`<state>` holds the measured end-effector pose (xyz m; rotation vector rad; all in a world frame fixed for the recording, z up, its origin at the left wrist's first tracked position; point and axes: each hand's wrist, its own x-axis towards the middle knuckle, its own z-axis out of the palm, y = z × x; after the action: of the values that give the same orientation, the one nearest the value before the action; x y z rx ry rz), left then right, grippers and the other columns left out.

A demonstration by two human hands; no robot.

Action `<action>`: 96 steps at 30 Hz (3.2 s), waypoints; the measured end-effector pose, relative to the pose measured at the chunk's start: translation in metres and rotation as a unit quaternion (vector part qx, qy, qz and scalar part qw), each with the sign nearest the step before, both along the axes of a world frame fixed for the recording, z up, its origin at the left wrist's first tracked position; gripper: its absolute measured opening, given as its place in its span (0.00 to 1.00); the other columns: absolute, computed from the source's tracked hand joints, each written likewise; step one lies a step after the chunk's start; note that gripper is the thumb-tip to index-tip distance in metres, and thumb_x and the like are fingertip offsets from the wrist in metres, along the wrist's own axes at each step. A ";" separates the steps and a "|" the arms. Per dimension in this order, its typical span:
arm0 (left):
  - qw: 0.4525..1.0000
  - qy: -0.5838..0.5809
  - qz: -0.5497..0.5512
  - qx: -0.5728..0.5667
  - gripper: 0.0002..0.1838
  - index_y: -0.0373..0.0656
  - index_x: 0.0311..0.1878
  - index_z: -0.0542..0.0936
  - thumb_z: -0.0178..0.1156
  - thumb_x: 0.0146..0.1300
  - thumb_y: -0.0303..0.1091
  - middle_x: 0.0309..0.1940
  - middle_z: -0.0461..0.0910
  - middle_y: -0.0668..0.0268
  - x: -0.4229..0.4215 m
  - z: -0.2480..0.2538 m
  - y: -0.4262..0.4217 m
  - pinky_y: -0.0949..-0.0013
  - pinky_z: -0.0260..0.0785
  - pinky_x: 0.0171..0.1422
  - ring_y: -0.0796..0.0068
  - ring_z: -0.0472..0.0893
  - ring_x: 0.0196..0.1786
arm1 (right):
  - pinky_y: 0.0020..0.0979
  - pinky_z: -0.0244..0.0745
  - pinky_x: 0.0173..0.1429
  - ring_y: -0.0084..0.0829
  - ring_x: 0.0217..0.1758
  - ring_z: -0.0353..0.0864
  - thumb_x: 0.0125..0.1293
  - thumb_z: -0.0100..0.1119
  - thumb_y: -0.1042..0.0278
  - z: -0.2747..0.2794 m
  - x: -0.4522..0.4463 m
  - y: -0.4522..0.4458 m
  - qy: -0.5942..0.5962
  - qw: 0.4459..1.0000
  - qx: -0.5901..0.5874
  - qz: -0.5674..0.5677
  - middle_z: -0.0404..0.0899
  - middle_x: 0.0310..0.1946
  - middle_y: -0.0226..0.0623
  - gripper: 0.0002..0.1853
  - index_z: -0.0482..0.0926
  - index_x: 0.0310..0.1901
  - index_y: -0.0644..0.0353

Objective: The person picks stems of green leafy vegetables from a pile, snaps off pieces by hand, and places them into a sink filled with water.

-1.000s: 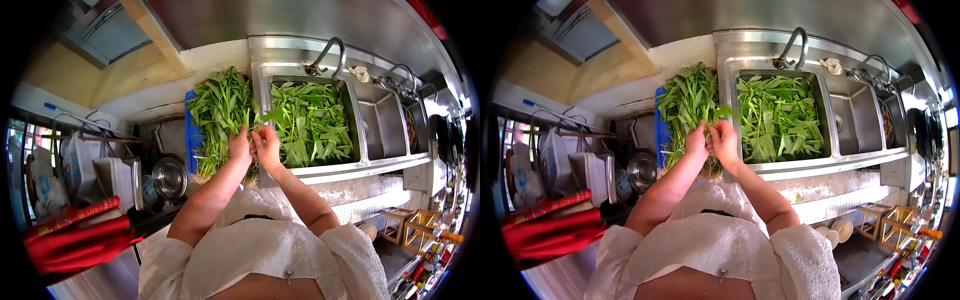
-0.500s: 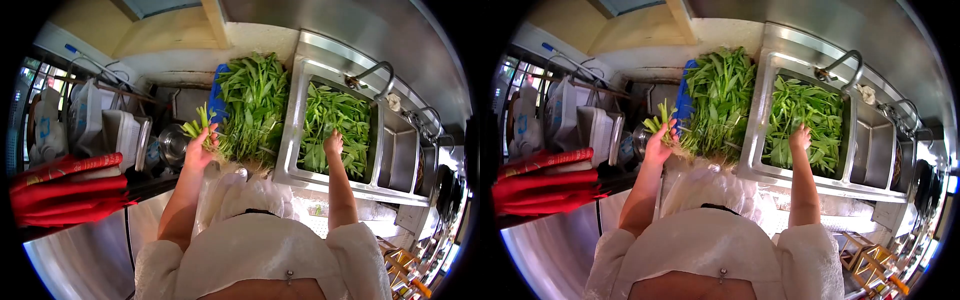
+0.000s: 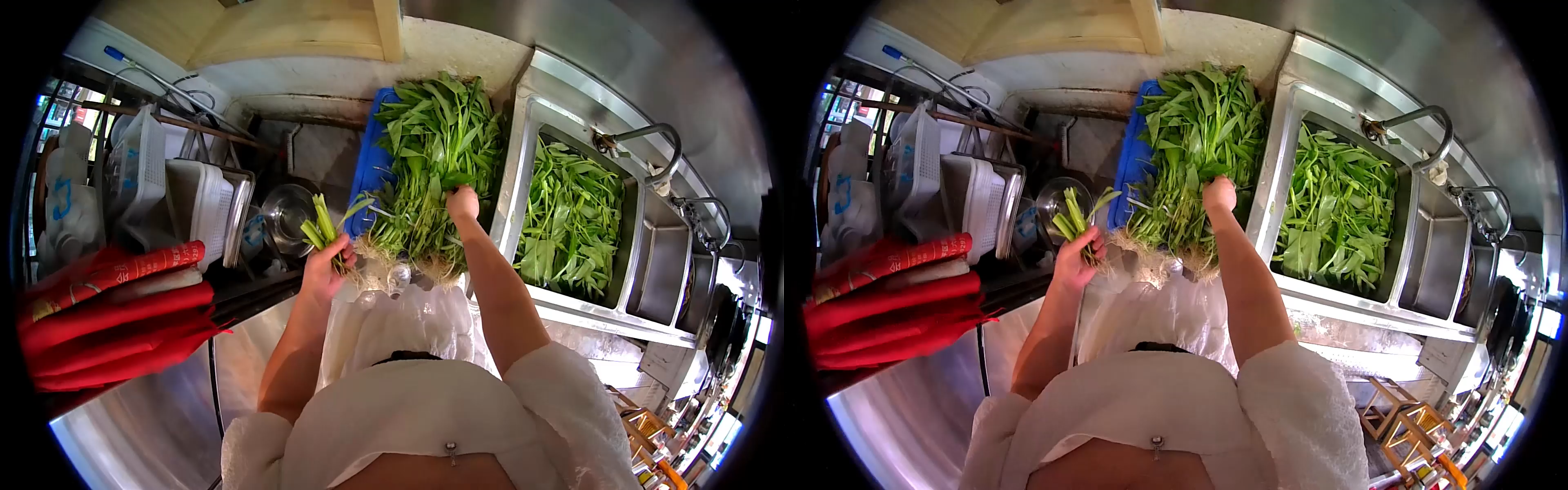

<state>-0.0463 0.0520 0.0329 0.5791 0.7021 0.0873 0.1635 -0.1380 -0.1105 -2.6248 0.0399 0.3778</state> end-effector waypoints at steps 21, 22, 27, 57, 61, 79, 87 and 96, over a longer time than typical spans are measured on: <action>0.950 -0.046 -0.143 0.275 0.09 0.39 0.37 0.77 0.59 0.54 0.31 0.20 0.72 0.70 0.072 0.024 -0.052 0.80 0.56 0.21 0.85 0.68 0.20 | 0.18 0.63 0.20 0.18 0.19 0.69 0.56 0.59 0.69 0.137 0.019 -0.014 0.208 0.833 0.508 -0.072 0.78 0.29 0.34 0.13 0.68 0.40 0.62; 0.949 -0.048 -0.143 0.276 0.09 0.39 0.37 0.77 0.59 0.54 0.31 0.20 0.72 0.70 0.080 0.027 -0.057 0.80 0.56 0.21 0.85 0.68 0.20 | 0.20 0.65 0.23 0.20 0.19 0.70 0.55 0.59 0.71 0.146 0.011 -0.011 0.161 0.851 0.495 -0.070 0.77 0.28 0.34 0.12 0.69 0.38 0.62; 0.829 -0.112 -0.086 0.542 0.12 0.38 0.40 0.76 0.60 0.52 0.29 0.29 0.78 0.68 0.114 0.047 -0.070 0.77 0.66 0.35 0.80 0.75 0.31 | 0.23 0.67 0.26 0.20 0.23 0.70 0.54 0.60 0.72 0.175 0.001 0.000 0.071 0.808 0.584 0.010 0.69 0.20 0.29 0.09 0.68 0.29 0.62; 0.962 -0.031 -0.226 0.148 0.11 0.43 0.38 0.75 0.61 0.53 0.35 0.22 0.74 0.70 0.082 0.022 -0.070 0.76 0.60 0.18 0.80 0.69 0.17 | 0.30 0.78 0.23 0.32 0.23 0.79 0.55 0.59 0.70 0.198 0.028 -0.021 0.111 0.787 0.596 -0.114 0.73 0.26 0.43 0.14 0.67 0.36 0.71; 0.973 -0.002 -0.209 0.097 0.11 0.43 0.36 0.76 0.61 0.53 0.37 0.20 0.73 0.71 0.089 0.009 -0.066 0.77 0.60 0.18 0.81 0.69 0.17 | 0.29 0.72 0.26 0.32 0.24 0.77 0.53 0.57 0.72 0.201 0.001 -0.041 -0.377 0.909 0.171 0.057 0.74 0.33 0.40 0.14 0.69 0.41 0.64; 0.946 0.012 -0.286 0.152 0.07 0.47 0.33 0.70 0.55 0.58 0.38 0.17 0.67 0.75 0.070 0.044 -0.062 0.81 0.51 0.17 0.86 0.63 0.16 | 0.29 0.69 0.41 0.29 0.34 0.76 0.57 0.55 0.70 0.160 -0.057 -0.042 -0.012 0.847 0.429 0.314 0.75 0.31 0.34 0.07 0.76 0.36 0.62; 0.946 -0.079 -0.297 0.099 0.06 0.40 0.36 0.73 0.56 0.55 0.29 0.17 0.69 0.70 0.031 0.045 -0.021 0.77 0.56 0.22 0.81 0.67 0.19 | 0.32 0.71 0.45 0.35 0.38 0.76 0.58 0.52 0.70 0.183 -0.012 -0.172 -0.172 0.979 -0.091 0.057 0.74 0.40 0.39 0.13 0.73 0.46 0.59; 0.920 -0.071 -0.353 0.157 0.14 0.38 0.44 0.69 0.57 0.54 0.30 0.20 0.67 0.67 0.029 0.071 -0.007 0.73 0.56 0.25 0.78 0.65 0.20 | 0.36 0.63 0.50 0.36 0.40 0.71 0.51 0.58 0.66 0.236 0.003 -0.192 -0.501 0.845 0.043 0.181 0.72 0.35 0.33 0.13 0.71 0.39 0.56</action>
<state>-0.0170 0.0448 0.1037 1.0949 0.3048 -0.4367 0.1669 -0.3297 0.1252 -2.4041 -0.7953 -0.8794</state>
